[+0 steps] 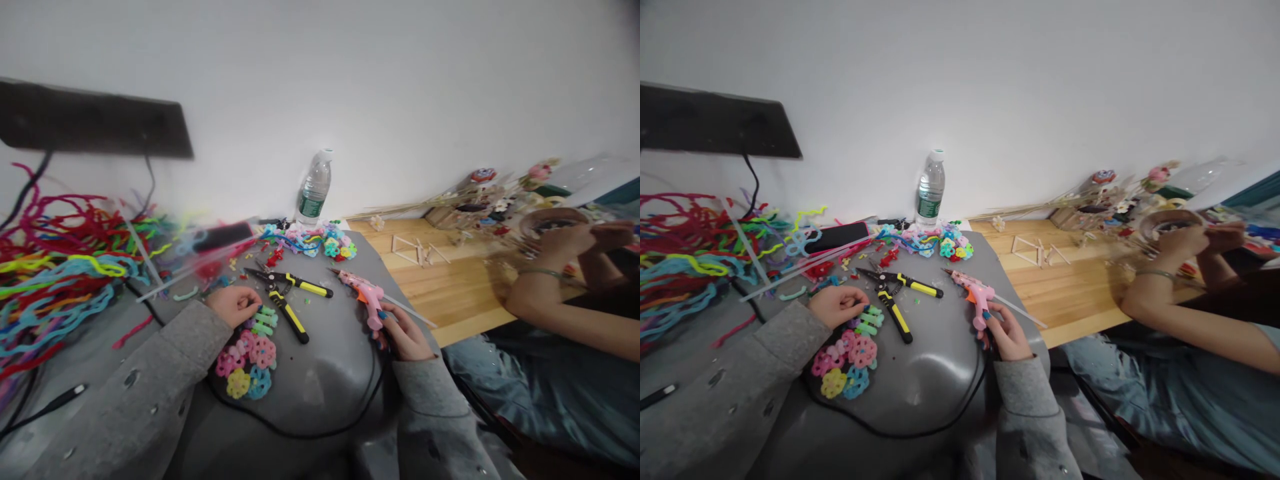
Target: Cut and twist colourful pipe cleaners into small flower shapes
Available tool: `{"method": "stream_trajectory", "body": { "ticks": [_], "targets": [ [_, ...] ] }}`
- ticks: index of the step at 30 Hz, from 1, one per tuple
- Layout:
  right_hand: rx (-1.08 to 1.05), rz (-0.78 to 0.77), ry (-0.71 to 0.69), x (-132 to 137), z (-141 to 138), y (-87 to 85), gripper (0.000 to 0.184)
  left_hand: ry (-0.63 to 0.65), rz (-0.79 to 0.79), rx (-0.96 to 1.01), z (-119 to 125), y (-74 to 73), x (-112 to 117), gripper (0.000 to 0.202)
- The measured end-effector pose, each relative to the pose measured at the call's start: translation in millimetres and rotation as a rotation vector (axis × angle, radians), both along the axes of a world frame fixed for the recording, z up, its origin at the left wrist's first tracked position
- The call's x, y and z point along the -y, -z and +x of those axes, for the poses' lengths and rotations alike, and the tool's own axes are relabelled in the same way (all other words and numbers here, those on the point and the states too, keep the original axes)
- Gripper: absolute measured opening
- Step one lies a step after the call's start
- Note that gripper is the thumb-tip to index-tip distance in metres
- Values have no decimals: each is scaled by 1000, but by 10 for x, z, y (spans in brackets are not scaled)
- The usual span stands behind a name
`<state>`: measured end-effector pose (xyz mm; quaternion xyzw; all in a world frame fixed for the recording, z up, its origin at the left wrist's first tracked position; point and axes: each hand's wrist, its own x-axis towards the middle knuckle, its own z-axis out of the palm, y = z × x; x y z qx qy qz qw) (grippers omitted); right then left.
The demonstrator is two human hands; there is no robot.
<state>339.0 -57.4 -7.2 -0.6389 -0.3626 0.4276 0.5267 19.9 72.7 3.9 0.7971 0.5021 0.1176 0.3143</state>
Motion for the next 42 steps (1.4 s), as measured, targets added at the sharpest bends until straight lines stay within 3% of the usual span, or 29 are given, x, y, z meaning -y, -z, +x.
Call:
{"method": "stream_trajectory", "body": {
  "ticks": [6, 13, 25, 33, 42],
  "targets": [
    [16, -6, 2, -2, 2, 3, 43, -28, 9, 53, -3, -20, 6, 23],
    [32, -7, -1, 3, -3, 2, 42, -47, -144, 300, -86, 34, -45, 34],
    [15, -11, 6, 6, -12, -8, 43, -44, -98, 274, -91, 46, -43, 31],
    [18, -16, 1, 5, 3, 13, 41, -37, 10, 39, 8, -17, 25, 22],
    [-11, -8, 8, 1, -4, -4, 42, 42, -74, 259, -145, 105, -58, 27]
  ]
}}
